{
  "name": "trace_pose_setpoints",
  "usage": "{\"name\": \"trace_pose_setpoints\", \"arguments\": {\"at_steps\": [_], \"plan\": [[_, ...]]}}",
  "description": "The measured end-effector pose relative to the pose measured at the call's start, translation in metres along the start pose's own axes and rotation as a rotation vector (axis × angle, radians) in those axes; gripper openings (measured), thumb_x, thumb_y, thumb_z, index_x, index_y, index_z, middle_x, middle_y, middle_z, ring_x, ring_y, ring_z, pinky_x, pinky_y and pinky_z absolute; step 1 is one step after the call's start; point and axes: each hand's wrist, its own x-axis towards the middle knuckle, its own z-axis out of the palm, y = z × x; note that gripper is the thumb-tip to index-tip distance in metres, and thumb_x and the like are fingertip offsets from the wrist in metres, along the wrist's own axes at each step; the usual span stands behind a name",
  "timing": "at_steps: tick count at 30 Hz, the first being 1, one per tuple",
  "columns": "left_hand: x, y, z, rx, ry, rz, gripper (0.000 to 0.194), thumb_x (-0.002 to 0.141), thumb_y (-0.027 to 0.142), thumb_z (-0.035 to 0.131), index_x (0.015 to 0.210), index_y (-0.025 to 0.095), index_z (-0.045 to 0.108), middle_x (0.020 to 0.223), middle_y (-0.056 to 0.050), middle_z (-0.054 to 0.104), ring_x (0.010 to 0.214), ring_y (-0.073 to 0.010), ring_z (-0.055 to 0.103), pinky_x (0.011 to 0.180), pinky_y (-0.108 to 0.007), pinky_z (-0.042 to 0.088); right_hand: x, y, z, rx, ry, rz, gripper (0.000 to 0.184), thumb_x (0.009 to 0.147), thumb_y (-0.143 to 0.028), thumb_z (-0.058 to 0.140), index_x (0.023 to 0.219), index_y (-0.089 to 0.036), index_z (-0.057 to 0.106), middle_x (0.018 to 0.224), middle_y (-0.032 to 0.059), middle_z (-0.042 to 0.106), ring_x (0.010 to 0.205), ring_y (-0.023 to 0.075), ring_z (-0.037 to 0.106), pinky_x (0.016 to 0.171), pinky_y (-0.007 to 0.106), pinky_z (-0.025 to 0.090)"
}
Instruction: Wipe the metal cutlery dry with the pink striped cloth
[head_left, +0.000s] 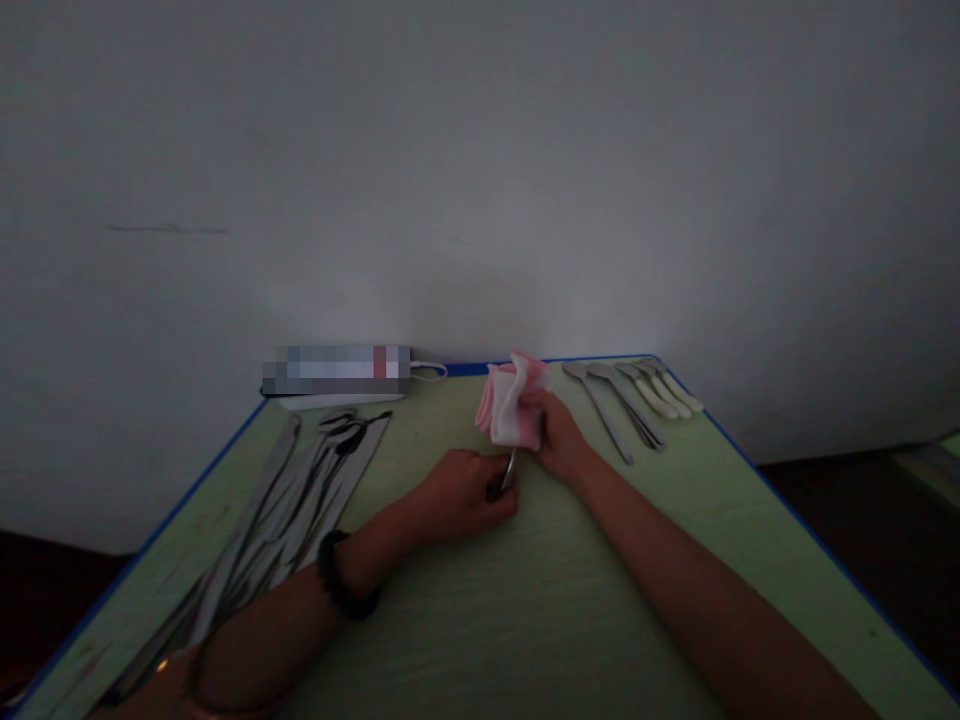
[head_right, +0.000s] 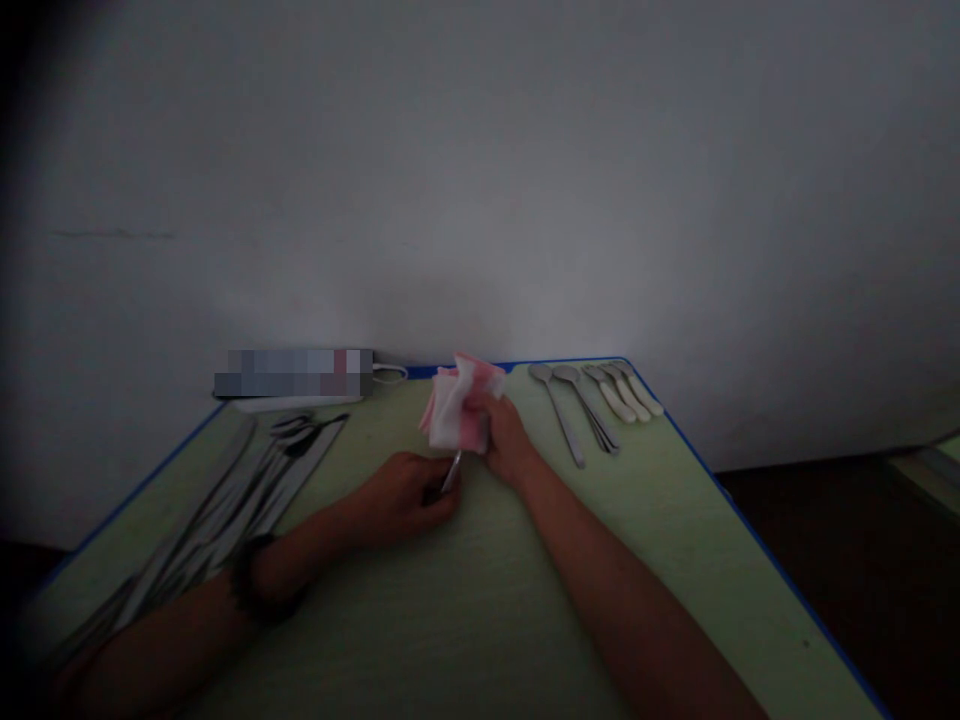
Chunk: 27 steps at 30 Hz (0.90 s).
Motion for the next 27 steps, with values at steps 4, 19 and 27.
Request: {"name": "trace_pose_setpoints", "arguments": {"at_steps": [4, 19, 27], "plan": [[0.000, -0.001, 0.001, -0.015, -0.003, -0.016, 0.013, 0.077, 0.025, 0.047, 0.066, 0.018, 0.049, 0.056, 0.004, 0.053, 0.050, -0.0103, 0.048, 0.051, -0.021, 0.030, 0.001, 0.006, -0.005, -0.100, -0.019, -0.021, 0.030, 0.056, -0.019, 0.072, 0.084, -0.017, 0.062, 0.070, 0.0004, 0.068, 0.064, 0.0147, 0.060, 0.060, 0.025, 0.046], [0.000, -0.001, -0.001, -0.003, 0.017, -0.007, 0.011, 0.078, 0.022, 0.044, 0.069, 0.019, 0.050, 0.057, 0.005, 0.052, 0.052, -0.0108, 0.049, 0.053, -0.022, 0.032, 0.007, 0.008, -0.003, 0.029, 0.220, -0.021, 0.048, 0.069, -0.063, 0.057, 0.075, -0.016, 0.061, 0.058, -0.0010, 0.061, 0.052, 0.0101, 0.052, 0.049, 0.022, 0.039], [0.000, 0.001, -0.001, 0.021, -0.022, -0.015, 0.014, 0.079, 0.025, 0.044, 0.067, 0.019, 0.048, 0.055, 0.005, 0.051, 0.051, -0.0108, 0.048, 0.053, -0.022, 0.032, 0.015, 0.008, -0.008, 0.166, 0.250, -0.100, 0.036, 0.074, -0.054, 0.057, 0.083, -0.019, 0.060, 0.073, 0.0003, 0.065, 0.064, 0.0116, 0.057, 0.054, 0.023, 0.043]]}}
